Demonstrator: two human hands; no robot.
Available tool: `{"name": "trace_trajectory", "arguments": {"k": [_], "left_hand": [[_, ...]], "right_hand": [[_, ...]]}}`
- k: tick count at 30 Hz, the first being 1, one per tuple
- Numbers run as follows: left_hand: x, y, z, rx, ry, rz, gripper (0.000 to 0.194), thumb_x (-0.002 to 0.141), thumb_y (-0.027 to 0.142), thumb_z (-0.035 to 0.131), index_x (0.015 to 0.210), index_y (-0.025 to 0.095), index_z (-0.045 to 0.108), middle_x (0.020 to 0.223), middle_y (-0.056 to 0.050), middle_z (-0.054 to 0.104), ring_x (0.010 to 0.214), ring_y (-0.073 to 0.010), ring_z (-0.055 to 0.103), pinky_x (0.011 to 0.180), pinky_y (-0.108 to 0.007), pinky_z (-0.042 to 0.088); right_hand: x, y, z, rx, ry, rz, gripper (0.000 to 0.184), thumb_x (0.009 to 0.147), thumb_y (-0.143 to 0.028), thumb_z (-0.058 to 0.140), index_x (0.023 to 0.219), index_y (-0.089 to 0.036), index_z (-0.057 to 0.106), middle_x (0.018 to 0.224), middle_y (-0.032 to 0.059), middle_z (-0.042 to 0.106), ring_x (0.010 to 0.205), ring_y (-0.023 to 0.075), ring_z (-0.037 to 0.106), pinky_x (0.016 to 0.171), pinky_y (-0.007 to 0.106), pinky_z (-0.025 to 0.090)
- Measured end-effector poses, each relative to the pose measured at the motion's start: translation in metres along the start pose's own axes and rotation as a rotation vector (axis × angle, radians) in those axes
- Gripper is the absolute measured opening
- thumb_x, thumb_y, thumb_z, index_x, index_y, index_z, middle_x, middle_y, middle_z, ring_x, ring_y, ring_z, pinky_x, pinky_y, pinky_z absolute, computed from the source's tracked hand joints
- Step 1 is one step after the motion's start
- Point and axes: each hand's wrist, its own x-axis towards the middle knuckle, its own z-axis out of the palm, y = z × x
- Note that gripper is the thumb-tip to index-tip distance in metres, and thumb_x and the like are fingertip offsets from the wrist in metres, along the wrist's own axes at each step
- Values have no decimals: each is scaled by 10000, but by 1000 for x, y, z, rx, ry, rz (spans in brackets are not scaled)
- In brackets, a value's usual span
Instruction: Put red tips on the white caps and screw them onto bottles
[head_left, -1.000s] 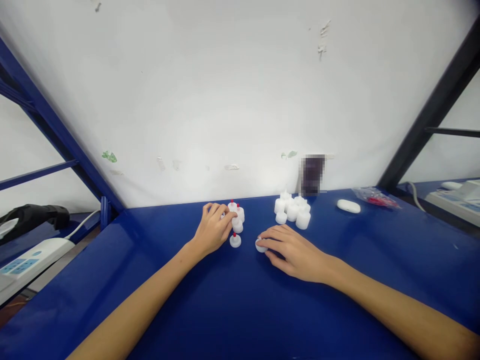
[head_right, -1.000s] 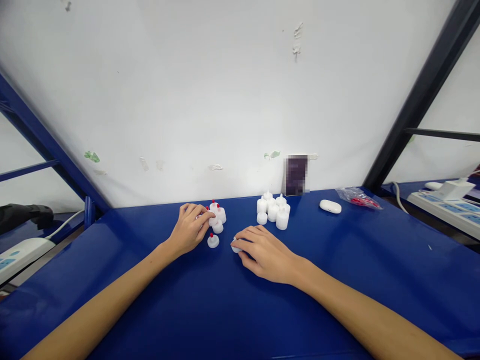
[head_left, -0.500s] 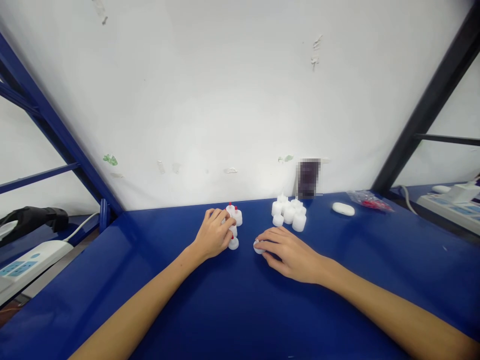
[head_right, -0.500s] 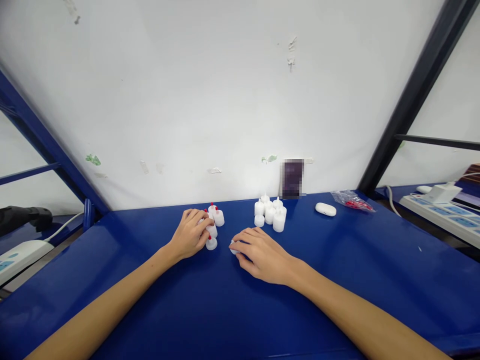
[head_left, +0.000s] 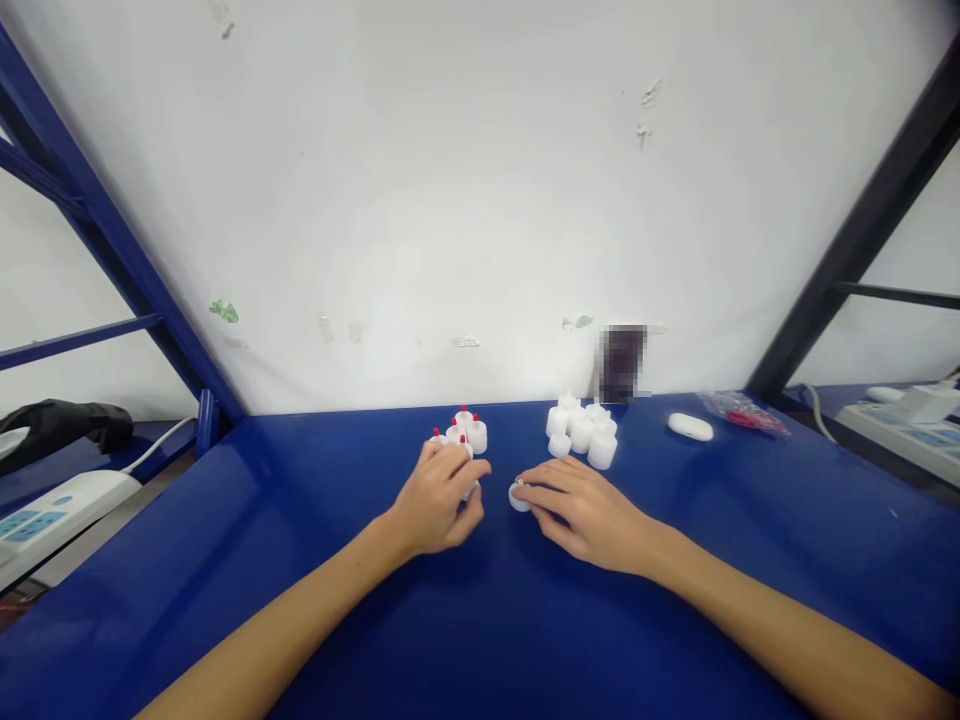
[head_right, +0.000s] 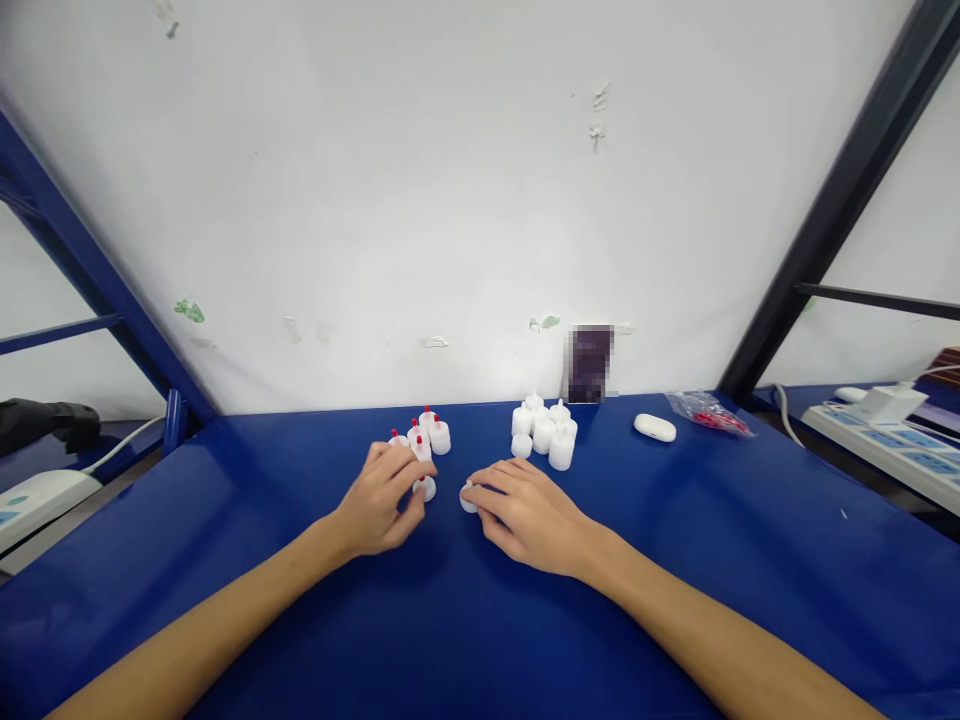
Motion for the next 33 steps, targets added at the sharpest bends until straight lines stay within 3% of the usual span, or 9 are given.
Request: {"name": "trace_trajectory", "arguments": {"k": [3, 6, 8, 11, 17, 22, 26, 29, 33], "left_hand": [[2, 33, 3, -233, -153, -24, 174, 855, 162, 466, 1019, 182, 523, 800, -41, 584, 711, -189, 509, 716, -353, 384], [2, 50, 7, -503, -361, -322, 157, 893, 241, 508, 1034, 202, 451, 701, 31, 499, 624, -156, 434, 653, -316, 379], [1, 49, 9, -663, -421, -451, 259, 941, 327, 506, 1151, 203, 418, 729, 39, 467, 639, -148, 421, 619, -291, 371], [0, 39, 10, -855, -432, -484, 406, 979, 421, 491, 1299, 201, 373, 790, 27, 476, 661, -138, 421, 600, -273, 364], [3, 36, 9, -915, -428, -520, 269, 1015, 440, 448, 1033, 181, 515, 751, 35, 462, 634, -112, 395, 594, -266, 326], [4, 40, 7, -877, -465, -531, 269, 1033, 435, 400, 963, 190, 486, 683, 56, 429, 602, -108, 378, 582, -271, 294], [6, 40, 6, -887, -480, -533, 287, 1036, 441, 378, 908, 194, 450, 690, 54, 437, 607, -106, 370, 596, -265, 305], [6, 39, 6, -890, -486, -536, 291, 1035, 446, 376, 907, 194, 448, 685, 58, 417, 601, -102, 346, 587, -258, 292], [5, 39, 5, -892, -533, -541, 280, 1028, 446, 394, 917, 196, 452, 668, 66, 384, 590, -99, 325, 568, -251, 278]], "right_hand": [[-2, 3, -3, -50, 199, -3, 281, 912, -132, 488, 1100, -197, 688, 1060, 102, 723, 915, 221, 680, 784, 382, 537], [-3, 2, -7, 2, 357, 10, 294, 894, -98, 485, 1063, -218, 693, 1021, 86, 727, 866, 201, 688, 753, 353, 549], [-2, -1, -9, 72, 352, -25, 324, 879, -74, 496, 1095, -226, 683, 1040, 79, 731, 890, 193, 695, 752, 334, 555], [0, -6, -8, 154, 202, -91, 369, 860, -75, 531, 1168, -225, 666, 1118, 74, 734, 925, 184, 703, 782, 321, 561], [0, -8, -5, 127, 78, -114, 423, 871, -76, 501, 1235, -236, 645, 1178, 63, 730, 908, 187, 707, 784, 334, 546], [-2, -4, -23, 259, -31, 60, 615, 863, -171, 542, 1464, -236, 431, 980, 16, 741, 640, 117, 631, 668, 274, 497], [-2, 8, -39, 14, -279, 230, 431, 822, -228, 570, 1249, -210, 626, 755, 9, 703, 636, 167, 625, 634, 294, 433], [-3, 21, -45, -159, -412, 415, 260, 854, -264, 537, 1053, -203, 692, 832, 57, 728, 740, 219, 671, 650, 311, 415], [-7, 33, -45, -168, -494, 526, 238, 914, -289, 481, 972, -206, 696, 880, 75, 734, 812, 248, 684, 656, 315, 408]]}}
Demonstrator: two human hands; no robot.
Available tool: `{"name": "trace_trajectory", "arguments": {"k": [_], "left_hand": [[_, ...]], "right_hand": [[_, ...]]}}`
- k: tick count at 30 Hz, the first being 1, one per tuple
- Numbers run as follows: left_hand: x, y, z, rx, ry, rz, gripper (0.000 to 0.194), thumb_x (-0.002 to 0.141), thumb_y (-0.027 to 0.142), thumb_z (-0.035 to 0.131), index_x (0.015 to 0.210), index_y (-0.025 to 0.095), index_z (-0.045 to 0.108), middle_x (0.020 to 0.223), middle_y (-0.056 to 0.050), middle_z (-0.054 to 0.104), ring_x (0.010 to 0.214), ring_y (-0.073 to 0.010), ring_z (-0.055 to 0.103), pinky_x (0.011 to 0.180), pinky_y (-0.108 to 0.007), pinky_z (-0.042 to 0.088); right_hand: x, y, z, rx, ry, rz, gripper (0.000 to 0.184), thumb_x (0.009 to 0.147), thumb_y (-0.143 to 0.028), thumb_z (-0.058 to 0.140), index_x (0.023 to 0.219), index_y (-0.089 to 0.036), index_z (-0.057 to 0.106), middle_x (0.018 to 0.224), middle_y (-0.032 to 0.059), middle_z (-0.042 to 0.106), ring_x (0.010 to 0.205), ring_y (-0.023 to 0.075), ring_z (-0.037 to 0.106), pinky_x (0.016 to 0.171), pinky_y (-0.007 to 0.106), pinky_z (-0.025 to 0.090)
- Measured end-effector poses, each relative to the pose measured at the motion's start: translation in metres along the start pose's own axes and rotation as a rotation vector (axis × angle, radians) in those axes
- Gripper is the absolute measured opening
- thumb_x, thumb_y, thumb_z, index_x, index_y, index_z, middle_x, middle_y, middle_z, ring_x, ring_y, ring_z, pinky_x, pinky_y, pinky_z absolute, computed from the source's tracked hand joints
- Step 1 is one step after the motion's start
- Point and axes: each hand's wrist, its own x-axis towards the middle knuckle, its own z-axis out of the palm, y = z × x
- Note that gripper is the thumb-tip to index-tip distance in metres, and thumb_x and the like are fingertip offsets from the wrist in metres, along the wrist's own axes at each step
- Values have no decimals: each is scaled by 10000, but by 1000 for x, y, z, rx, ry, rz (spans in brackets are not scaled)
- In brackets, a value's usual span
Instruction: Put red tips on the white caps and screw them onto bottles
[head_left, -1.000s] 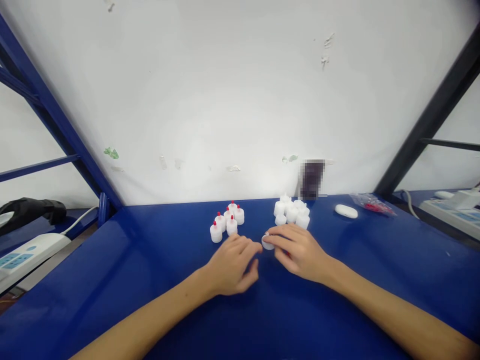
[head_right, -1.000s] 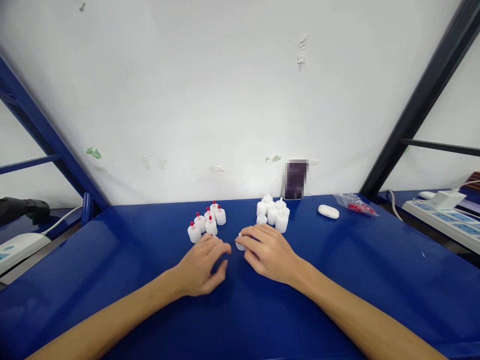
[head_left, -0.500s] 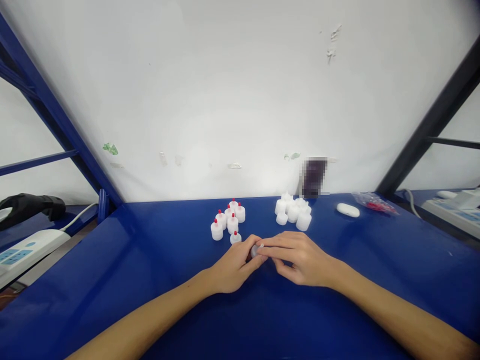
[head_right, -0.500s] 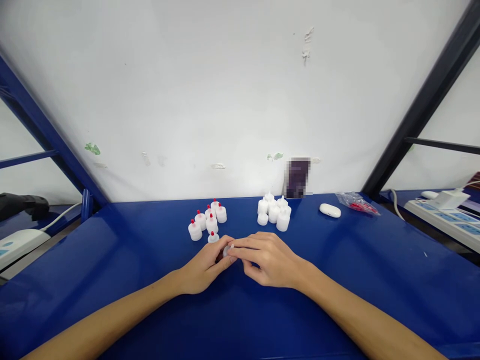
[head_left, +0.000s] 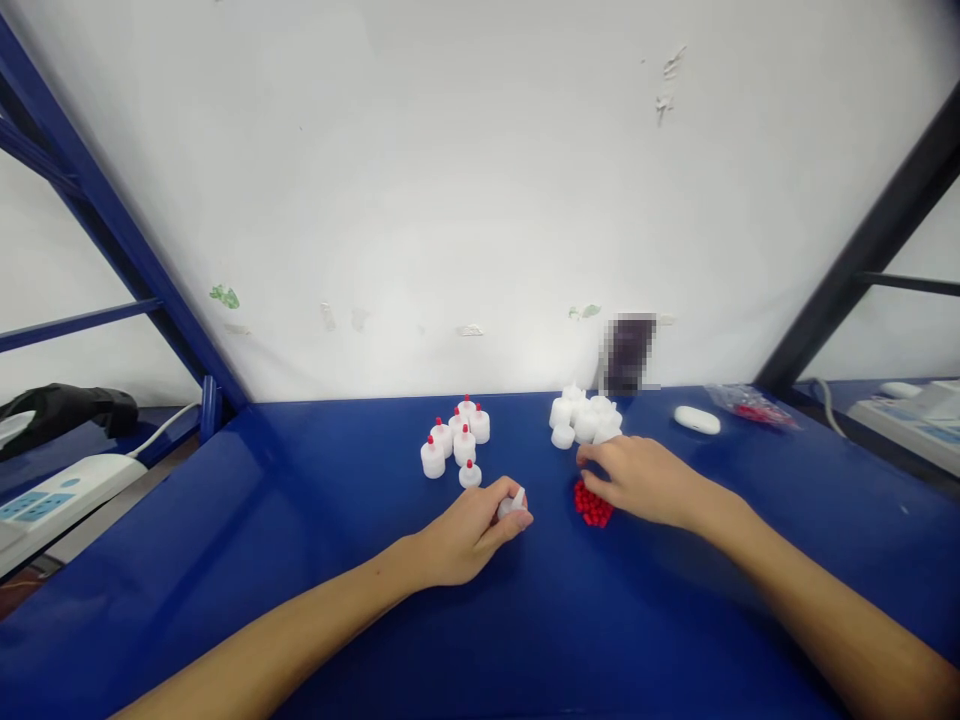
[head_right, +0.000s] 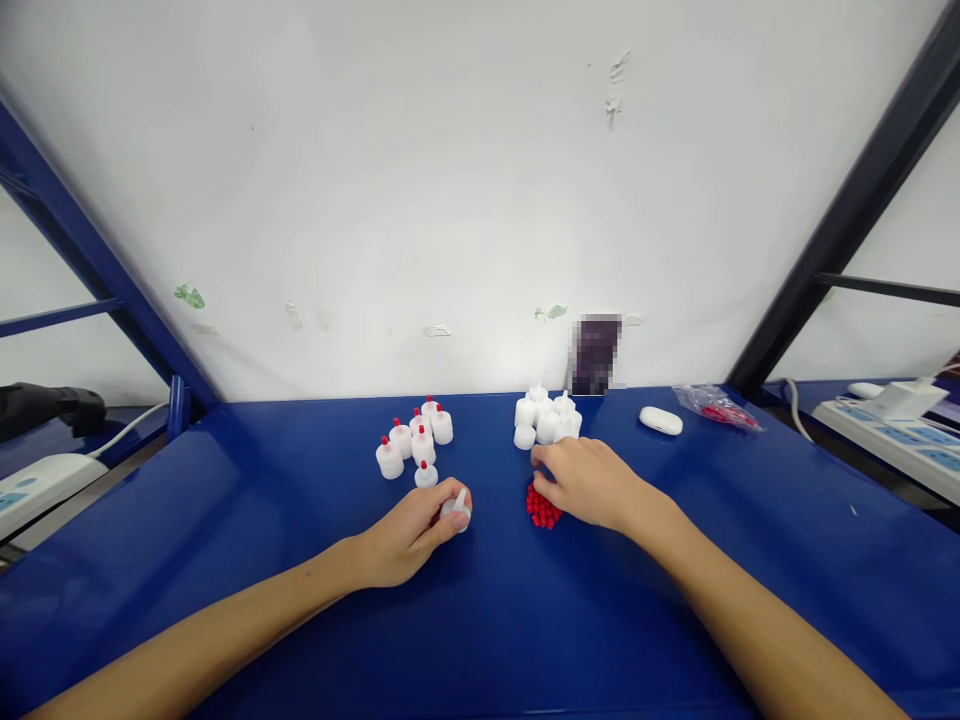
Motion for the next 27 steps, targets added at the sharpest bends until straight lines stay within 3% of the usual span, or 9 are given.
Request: {"name": "trace_trajectory", "arguments": {"k": [13, 24, 27], "left_hand": [[-1, 7, -7, 120, -82, -50, 276, 1019, 455, 407, 963, 196, 484, 651, 69, 428, 578, -97, 367, 555, -241, 293], [-1, 0, -5, 77, -29, 39, 282, 1018, 438, 424, 932, 181, 501, 663, 62, 429, 582, -90, 366, 559, -223, 301], [0, -2, -5, 74, -64, 92, 266, 1008, 420, 461, 991, 167, 541, 692, 52, 473, 596, -86, 395, 571, -216, 316]], "right_hand": [[3, 3, 5, 35, -36, -71, 203, 914, -239, 501, 936, -228, 703, 844, 41, 735, 784, 211, 679, 643, 280, 400], [6, 9, 12, 86, -7, -103, 191, 934, -262, 504, 956, -235, 692, 852, 28, 730, 768, 192, 672, 638, 274, 401], [8, 7, 15, 54, 45, -119, 198, 959, -257, 487, 968, -226, 682, 856, 35, 728, 769, 199, 674, 636, 277, 402]]}}
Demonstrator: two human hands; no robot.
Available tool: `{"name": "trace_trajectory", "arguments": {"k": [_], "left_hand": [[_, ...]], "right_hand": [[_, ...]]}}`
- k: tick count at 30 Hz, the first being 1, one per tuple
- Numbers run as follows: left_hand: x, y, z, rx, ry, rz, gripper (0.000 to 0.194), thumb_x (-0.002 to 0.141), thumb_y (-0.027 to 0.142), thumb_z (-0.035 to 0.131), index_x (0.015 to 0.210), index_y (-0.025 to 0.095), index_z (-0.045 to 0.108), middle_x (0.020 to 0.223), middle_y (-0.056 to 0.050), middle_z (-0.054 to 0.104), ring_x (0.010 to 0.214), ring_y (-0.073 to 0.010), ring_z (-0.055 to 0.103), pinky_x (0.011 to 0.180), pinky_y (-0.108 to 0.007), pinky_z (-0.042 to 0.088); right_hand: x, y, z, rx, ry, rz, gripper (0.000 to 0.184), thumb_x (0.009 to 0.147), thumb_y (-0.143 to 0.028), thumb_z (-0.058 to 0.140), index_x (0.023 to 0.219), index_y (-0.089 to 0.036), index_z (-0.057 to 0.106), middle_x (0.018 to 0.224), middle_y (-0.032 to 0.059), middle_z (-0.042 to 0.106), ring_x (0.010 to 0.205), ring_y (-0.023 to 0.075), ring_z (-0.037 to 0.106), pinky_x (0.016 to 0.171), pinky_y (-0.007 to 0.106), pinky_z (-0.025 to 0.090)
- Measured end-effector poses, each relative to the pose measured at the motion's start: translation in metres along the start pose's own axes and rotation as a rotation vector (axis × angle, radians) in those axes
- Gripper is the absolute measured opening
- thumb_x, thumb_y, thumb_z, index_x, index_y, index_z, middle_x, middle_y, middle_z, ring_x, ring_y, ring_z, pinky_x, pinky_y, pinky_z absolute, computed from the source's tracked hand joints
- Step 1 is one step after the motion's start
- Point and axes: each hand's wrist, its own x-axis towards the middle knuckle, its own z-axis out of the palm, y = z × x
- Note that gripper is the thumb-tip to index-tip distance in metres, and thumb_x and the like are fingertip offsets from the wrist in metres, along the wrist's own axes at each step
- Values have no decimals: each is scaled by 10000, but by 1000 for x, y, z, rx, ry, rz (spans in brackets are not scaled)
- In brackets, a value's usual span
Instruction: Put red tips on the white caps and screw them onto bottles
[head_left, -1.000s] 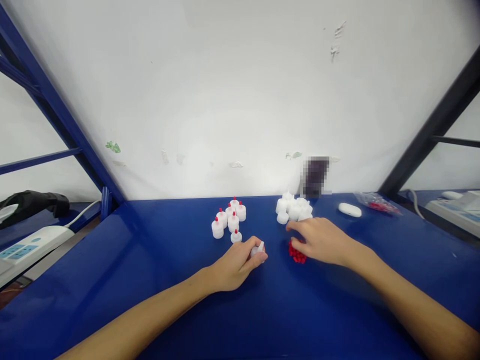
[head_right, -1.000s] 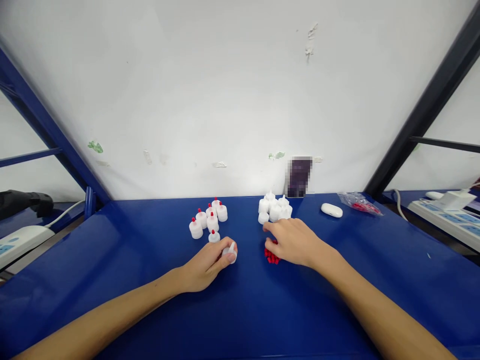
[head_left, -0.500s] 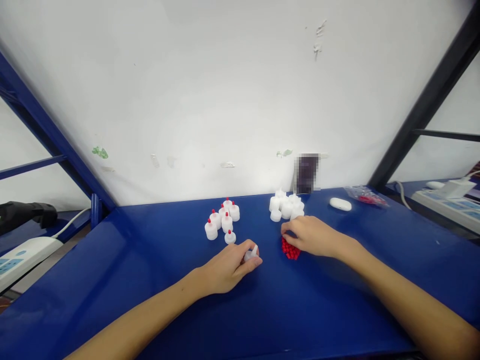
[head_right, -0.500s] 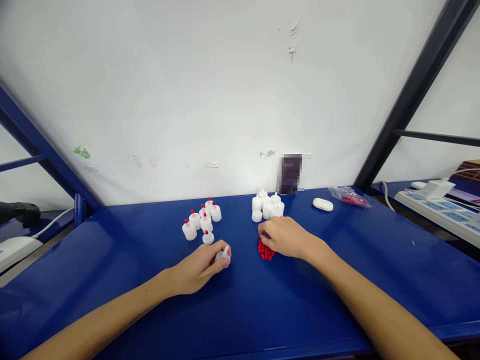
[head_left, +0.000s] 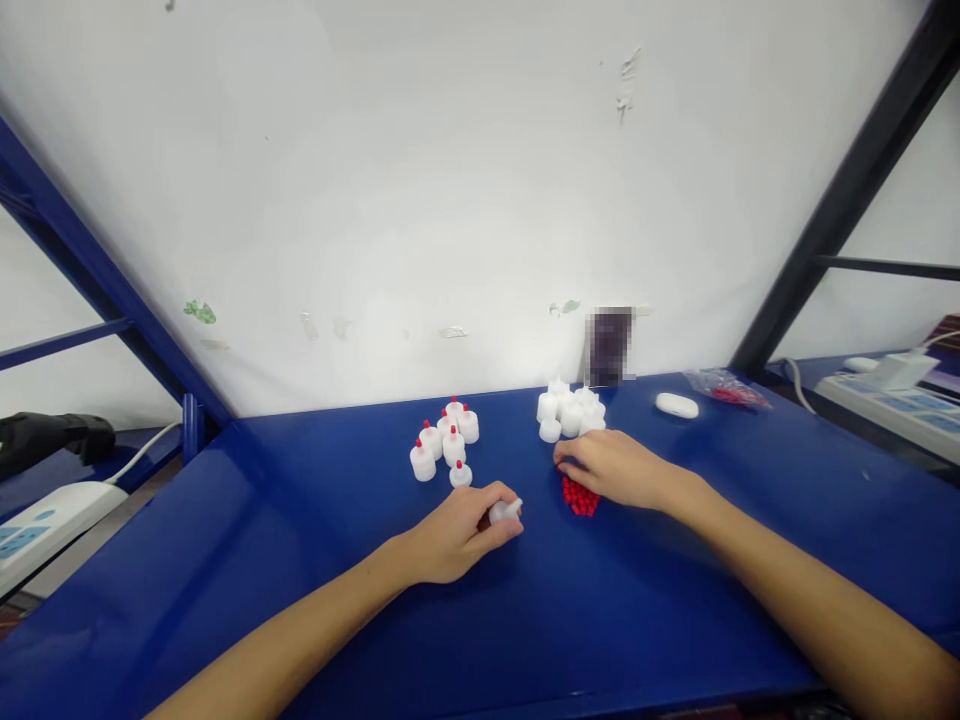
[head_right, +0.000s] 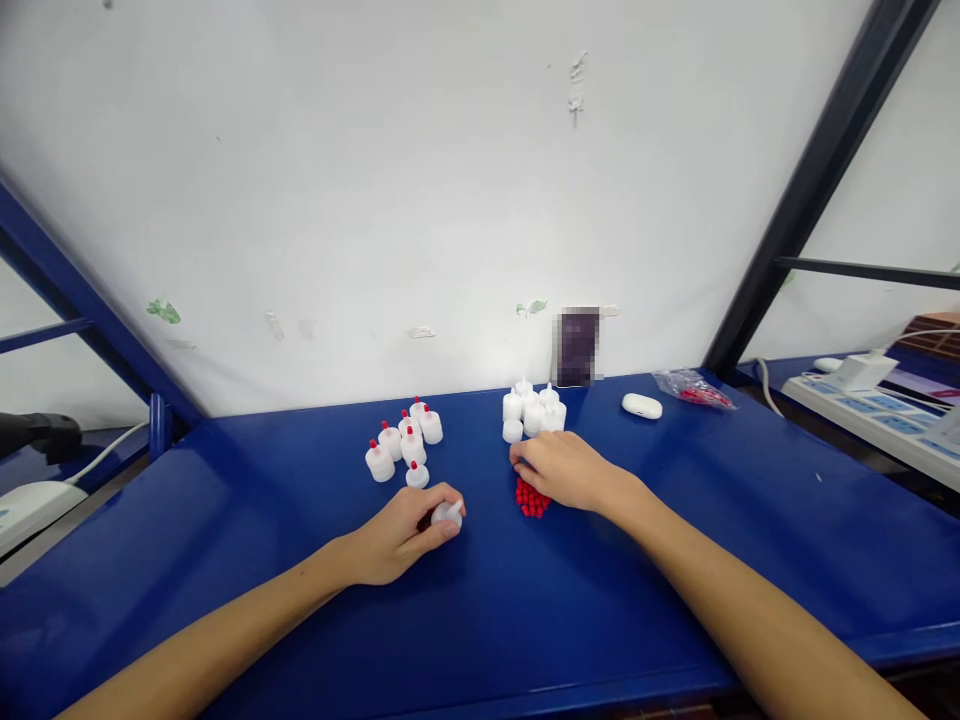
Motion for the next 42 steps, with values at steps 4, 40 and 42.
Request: {"name": "trace_trajectory", "arguments": {"k": [4, 40, 42], "left_hand": [[1, -2, 1, 57, -27, 8, 305, 1000, 421, 491, 1139, 165, 583, 729, 38, 540, 613, -89, 439, 602, -217, 345], [2, -3, -8, -354, -88, -37, 348, 826, 452, 708, 828, 143, 549, 674, 60, 404, 587, -72, 333, 535, -218, 288], [2, -4, -7, -341, -87, -38, 356, 835, 463, 700, 806, 146, 539, 659, 63, 392, 578, -71, 323, 529, -221, 275]], "right_hand": [[2, -18, 4, 49, 200, -77, 243, 1002, -262, 434, 1037, -207, 668, 939, 57, 725, 813, 201, 665, 688, 296, 427], [-3, -68, 18, 303, 475, -504, 135, 960, -229, 530, 949, -180, 655, 668, -13, 674, 529, 100, 522, 604, 269, 387], [-3, -67, 20, 289, 489, -523, 142, 969, -253, 541, 962, -179, 662, 656, -18, 668, 525, 97, 529, 600, 269, 382]]}}
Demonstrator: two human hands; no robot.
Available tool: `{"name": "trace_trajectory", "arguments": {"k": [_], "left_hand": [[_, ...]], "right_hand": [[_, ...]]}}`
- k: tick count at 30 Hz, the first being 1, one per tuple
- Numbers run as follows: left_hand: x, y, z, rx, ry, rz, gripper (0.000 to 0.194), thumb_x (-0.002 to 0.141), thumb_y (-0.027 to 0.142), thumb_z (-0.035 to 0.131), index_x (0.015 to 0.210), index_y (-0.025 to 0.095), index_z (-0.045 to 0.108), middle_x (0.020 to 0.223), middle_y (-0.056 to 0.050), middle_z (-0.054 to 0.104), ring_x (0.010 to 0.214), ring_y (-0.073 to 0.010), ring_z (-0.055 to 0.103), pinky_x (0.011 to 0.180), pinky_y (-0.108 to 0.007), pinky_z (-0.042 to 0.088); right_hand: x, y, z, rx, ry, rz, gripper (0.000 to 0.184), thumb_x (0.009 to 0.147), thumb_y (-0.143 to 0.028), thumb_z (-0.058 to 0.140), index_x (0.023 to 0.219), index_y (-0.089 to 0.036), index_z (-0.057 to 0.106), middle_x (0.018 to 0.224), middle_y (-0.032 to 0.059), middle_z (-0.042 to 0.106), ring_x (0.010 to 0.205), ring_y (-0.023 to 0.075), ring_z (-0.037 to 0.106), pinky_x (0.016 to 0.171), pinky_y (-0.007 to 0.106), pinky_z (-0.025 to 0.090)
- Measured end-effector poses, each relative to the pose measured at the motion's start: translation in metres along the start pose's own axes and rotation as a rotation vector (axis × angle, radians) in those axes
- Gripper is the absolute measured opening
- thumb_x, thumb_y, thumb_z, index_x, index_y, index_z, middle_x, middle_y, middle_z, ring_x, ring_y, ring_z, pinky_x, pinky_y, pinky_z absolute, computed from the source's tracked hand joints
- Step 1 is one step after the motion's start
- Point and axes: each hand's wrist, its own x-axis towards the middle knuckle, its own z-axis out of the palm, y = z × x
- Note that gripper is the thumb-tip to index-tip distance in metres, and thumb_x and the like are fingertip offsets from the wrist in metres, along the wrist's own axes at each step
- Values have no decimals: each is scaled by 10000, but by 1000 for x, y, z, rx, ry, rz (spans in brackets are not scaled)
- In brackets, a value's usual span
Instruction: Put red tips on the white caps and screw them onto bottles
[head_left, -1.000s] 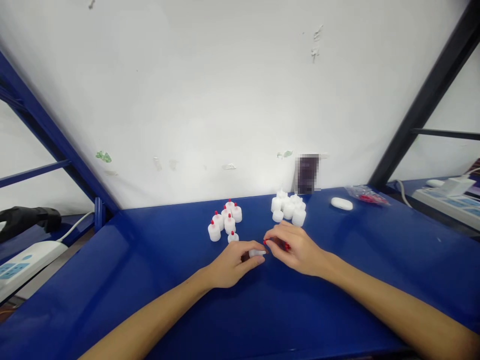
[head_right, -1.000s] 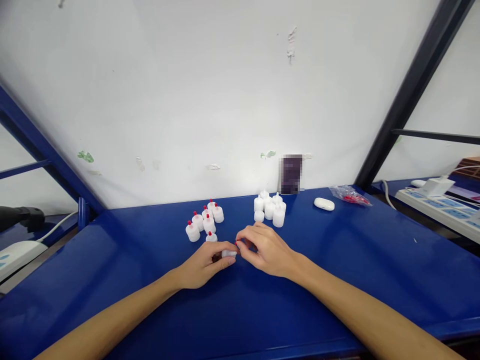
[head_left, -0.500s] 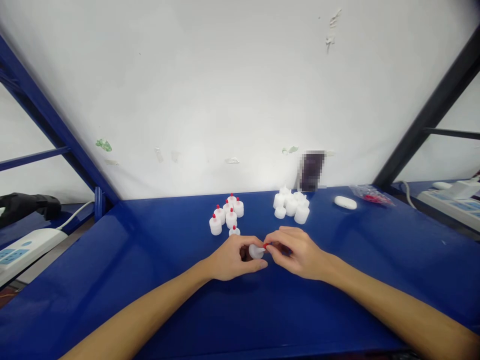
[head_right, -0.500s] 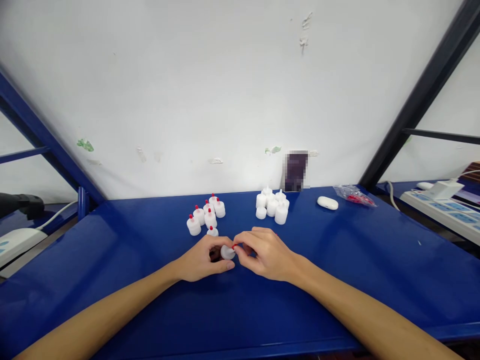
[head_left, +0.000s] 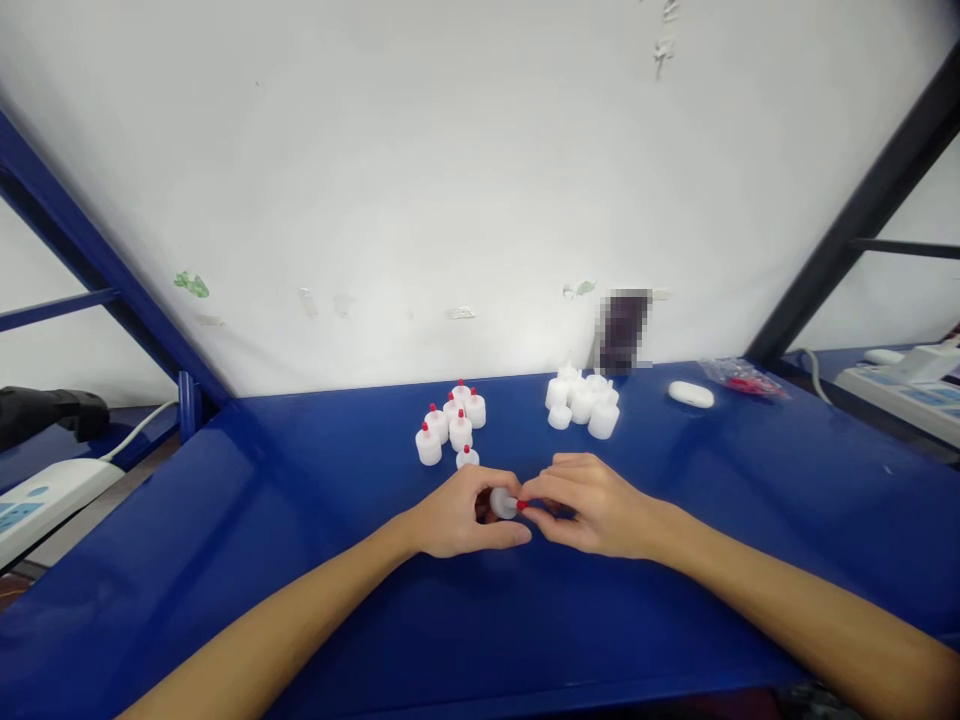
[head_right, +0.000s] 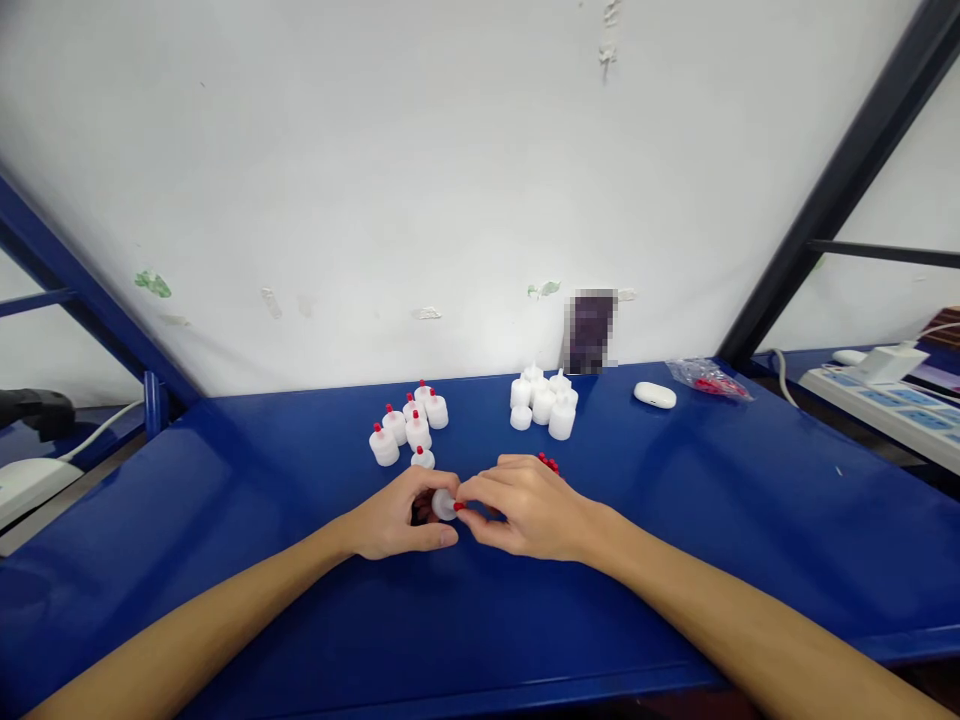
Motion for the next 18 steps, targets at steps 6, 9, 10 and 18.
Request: {"name": "trace_trajectory", "arguments": {"k": [6, 9, 10, 18], "left_hand": [[2, -3, -1, 49, 67, -11, 418, 926, 537, 569, 773, 148, 551, 614, 64, 335, 568, -81, 292, 533, -246, 229], [2, -4, -1, 53, 82, -7, 437, 944, 550, 534, 779, 147, 564, 609, 61, 333, 568, -86, 292, 536, -255, 220], [2, -4, -1, 57, 80, -1, 435, 945, 548, 535, 784, 146, 570, 613, 60, 340, 571, -88, 296, 539, -255, 223], [1, -5, 1, -18, 96, -5, 535, 956, 477, 559, 1392, 190, 443, 781, 23, 521, 691, -124, 480, 663, -257, 400]], "right_hand": [[-3, 5, 2, -37, -26, -1, 201, 1015, -272, 489, 1004, -182, 668, 722, 1, 708, 585, 104, 590, 619, 271, 397], [-3, 4, 2, -36, -30, -1, 210, 1025, -267, 476, 1029, -183, 669, 763, 12, 729, 607, 111, 606, 636, 273, 410], [-3, 4, 2, -38, -24, -6, 207, 1023, -260, 477, 1031, -181, 669, 760, 14, 728, 604, 113, 603, 633, 273, 410], [-1, 2, 1, -63, 1, -23, 208, 1019, -224, 469, 997, -185, 672, 735, 9, 718, 589, 113, 591, 616, 268, 408]]}}
